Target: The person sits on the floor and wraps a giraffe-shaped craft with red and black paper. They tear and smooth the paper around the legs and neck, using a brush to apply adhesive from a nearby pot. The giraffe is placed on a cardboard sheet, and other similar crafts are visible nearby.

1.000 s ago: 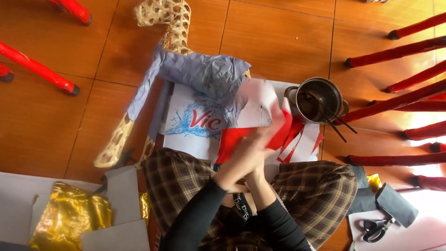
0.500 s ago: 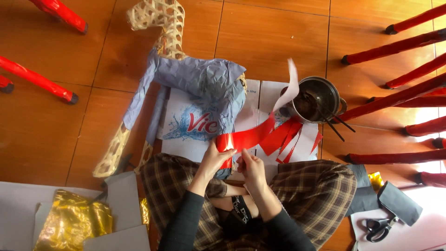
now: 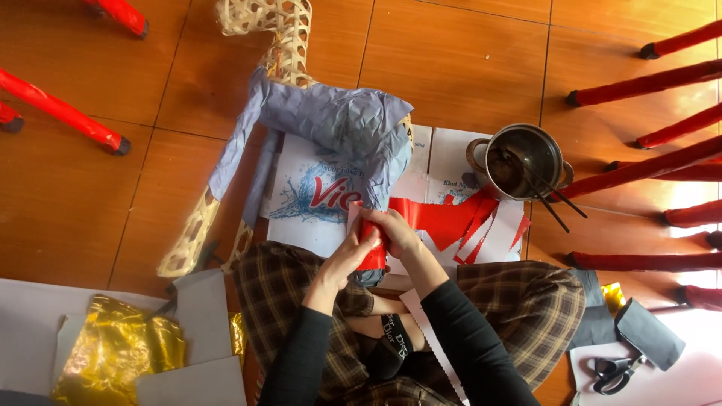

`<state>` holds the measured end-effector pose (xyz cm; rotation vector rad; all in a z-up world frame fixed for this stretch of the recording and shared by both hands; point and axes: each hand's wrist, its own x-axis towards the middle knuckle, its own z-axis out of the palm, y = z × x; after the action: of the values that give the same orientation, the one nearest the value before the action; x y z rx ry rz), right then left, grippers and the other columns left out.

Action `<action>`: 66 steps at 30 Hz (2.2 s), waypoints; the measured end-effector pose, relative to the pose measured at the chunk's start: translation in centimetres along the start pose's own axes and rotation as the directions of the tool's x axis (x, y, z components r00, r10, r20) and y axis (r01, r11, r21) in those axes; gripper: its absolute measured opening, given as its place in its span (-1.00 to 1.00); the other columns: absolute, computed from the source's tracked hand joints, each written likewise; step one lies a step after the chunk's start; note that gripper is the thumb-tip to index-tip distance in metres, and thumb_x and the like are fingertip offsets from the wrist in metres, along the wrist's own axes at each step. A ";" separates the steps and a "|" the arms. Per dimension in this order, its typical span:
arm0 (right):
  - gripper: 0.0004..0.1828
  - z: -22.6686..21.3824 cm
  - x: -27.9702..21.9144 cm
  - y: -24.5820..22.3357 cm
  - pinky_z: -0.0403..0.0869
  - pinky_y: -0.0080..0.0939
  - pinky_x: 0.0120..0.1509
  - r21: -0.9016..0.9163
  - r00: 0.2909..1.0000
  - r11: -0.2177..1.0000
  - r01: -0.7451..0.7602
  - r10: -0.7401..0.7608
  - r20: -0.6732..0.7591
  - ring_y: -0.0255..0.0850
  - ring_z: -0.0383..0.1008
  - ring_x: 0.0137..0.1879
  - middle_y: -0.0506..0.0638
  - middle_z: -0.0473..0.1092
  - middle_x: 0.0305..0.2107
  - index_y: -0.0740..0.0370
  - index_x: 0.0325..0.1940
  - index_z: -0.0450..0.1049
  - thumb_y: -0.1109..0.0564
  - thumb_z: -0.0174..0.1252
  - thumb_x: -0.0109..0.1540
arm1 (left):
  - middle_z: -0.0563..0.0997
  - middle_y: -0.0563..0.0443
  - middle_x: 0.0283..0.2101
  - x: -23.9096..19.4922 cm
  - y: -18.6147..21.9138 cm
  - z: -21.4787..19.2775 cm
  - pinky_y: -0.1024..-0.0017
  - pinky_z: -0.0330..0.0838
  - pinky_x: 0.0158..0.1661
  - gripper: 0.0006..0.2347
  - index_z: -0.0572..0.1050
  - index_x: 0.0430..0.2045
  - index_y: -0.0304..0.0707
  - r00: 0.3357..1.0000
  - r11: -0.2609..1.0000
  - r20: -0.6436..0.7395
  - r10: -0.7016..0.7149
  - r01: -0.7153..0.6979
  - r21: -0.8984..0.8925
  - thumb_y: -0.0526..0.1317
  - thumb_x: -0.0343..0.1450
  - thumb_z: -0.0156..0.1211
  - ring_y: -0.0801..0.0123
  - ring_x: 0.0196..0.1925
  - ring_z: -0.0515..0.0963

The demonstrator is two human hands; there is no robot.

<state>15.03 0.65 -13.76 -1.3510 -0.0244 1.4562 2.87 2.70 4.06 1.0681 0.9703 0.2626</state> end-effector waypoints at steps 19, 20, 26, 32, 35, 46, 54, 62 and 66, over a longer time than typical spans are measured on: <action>-0.15 5.8 -10.1 -5.7 0.27 0.47 -0.03 -0.140 0.977 0.970 0.196 -0.205 -0.051 0.42 0.22 -0.02 0.52 0.11 -0.08 0.33 0.17 -0.01 0.04 0.43 0.06 | 0.24 -0.24 0.37 6.3 3.7 -4.1 0.12 0.15 0.34 -0.43 0.17 0.34 -0.25 0.425 0.671 -0.542 0.725 -0.614 0.416 -0.50 0.40 0.20 0.01 0.43 0.17; 0.25 6.9 -12.7 -7.7 0.01 0.80 0.26 -0.343 0.917 0.856 0.387 -0.395 0.047 0.72 -0.10 0.34 0.75 -0.21 0.29 0.25 0.53 -0.44 -0.04 0.37 0.12 | 0.31 -0.27 0.34 7.5 4.5 -3.4 0.14 0.16 0.34 -0.39 0.19 0.34 -0.26 0.341 0.569 -0.475 0.811 -0.645 0.510 -0.53 0.36 0.25 0.01 0.40 0.24; -0.50 1.1 -6.0 -0.4 0.36 0.21 0.20 -0.611 0.570 0.511 0.605 -0.813 -0.116 0.23 0.32 0.04 0.30 0.29 -0.10 0.43 0.06 0.36 0.26 0.30 0.07 | 0.58 0.18 -0.40 10.8 -0.2 8.4 0.47 0.58 -0.27 -0.40 0.32 0.23 0.33 0.541 0.213 0.114 0.833 -0.504 0.837 -0.11 0.27 0.42 0.44 -0.41 0.62; -0.79 -0.6 -3.4 -1.3 0.53 0.26 -0.14 0.361 0.865 0.839 0.407 -0.228 -0.447 0.02 0.45 -0.40 0.30 0.41 -0.54 0.57 -0.33 0.50 0.30 0.33 0.14 | 0.45 -0.52 0.11 5.0 1.5 2.1 -0.03 0.33 0.17 -0.30 0.26 0.18 -0.51 0.559 0.552 -0.146 0.817 -0.681 0.481 -0.44 0.13 0.49 -0.32 0.16 0.44; -0.72 -0.9 -2.3 -0.9 0.51 0.37 -0.13 0.520 0.904 0.783 0.342 -0.121 -0.411 0.18 0.54 -0.33 0.37 0.43 -0.45 0.58 -0.23 0.46 0.31 0.38 0.12 | 0.24 -0.13 0.38 8.7 -5.6 -2.0 -0.09 0.11 0.29 -0.01 -0.08 0.41 0.01 0.985 0.954 -0.111 0.136 -0.100 0.282 0.20 0.16 0.47 0.00 0.36 0.30; -0.73 -8.2 -4.4 -5.1 0.55 0.09 -0.13 0.449 0.759 0.706 0.547 -0.193 -0.622 -0.04 0.52 -0.33 0.17 0.42 -0.43 0.38 -0.17 0.38 0.24 0.34 0.18 | 0.49 -0.23 0.15 7.7 -5.2 -1.0 0.06 0.32 0.16 -0.08 0.08 0.34 -0.16 0.990 0.975 -0.142 0.003 0.028 0.219 -0.02 0.13 0.59 -0.05 0.21 0.48; -0.83 -3.0 -10.9 -3.6 0.35 -0.28 -0.39 -0.184 0.531 0.870 0.456 -0.433 -0.729 -0.27 0.33 -0.49 0.00 0.31 -0.58 0.15 -0.20 0.47 0.01 0.13 0.29 | 0.41 -0.35 0.22 5.3 -0.8 0.0 -0.02 0.29 0.23 -0.07 -0.13 0.42 0.02 0.989 0.895 -0.149 -0.014 0.079 0.439 -0.02 0.20 0.42 -0.19 0.26 0.42; -0.12 4.7 -5.7 -8.5 0.36 0.12 0.29 -0.515 0.959 0.856 0.047 -0.183 -0.217 0.12 0.45 0.17 0.27 0.51 -0.13 0.30 -0.04 0.57 -0.57 0.23 0.04 | 0.46 -0.42 0.14 4.8 -0.1 0.1 -0.06 0.30 0.24 -0.19 -0.10 0.39 0.05 0.995 0.869 -0.089 -0.046 0.084 0.487 -0.05 0.25 0.24 -0.22 0.20 0.45; -0.26 1.6 2.4 -4.7 0.52 0.21 0.04 0.361 0.990 0.928 -0.089 0.044 0.131 0.10 0.59 -0.12 0.29 0.51 -0.19 0.44 0.03 0.47 -0.25 0.43 0.09 | 0.51 -0.38 0.11 5.0 -0.1 -0.6 -0.03 0.39 0.12 -0.20 0.07 0.34 -0.09 0.998 0.947 -0.057 -0.009 0.027 0.319 0.05 0.23 0.39 -0.17 0.14 0.53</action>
<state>17.59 5.19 -11.91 -0.9656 0.2085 1.5101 5.26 6.08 1.18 1.3529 1.0955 0.1210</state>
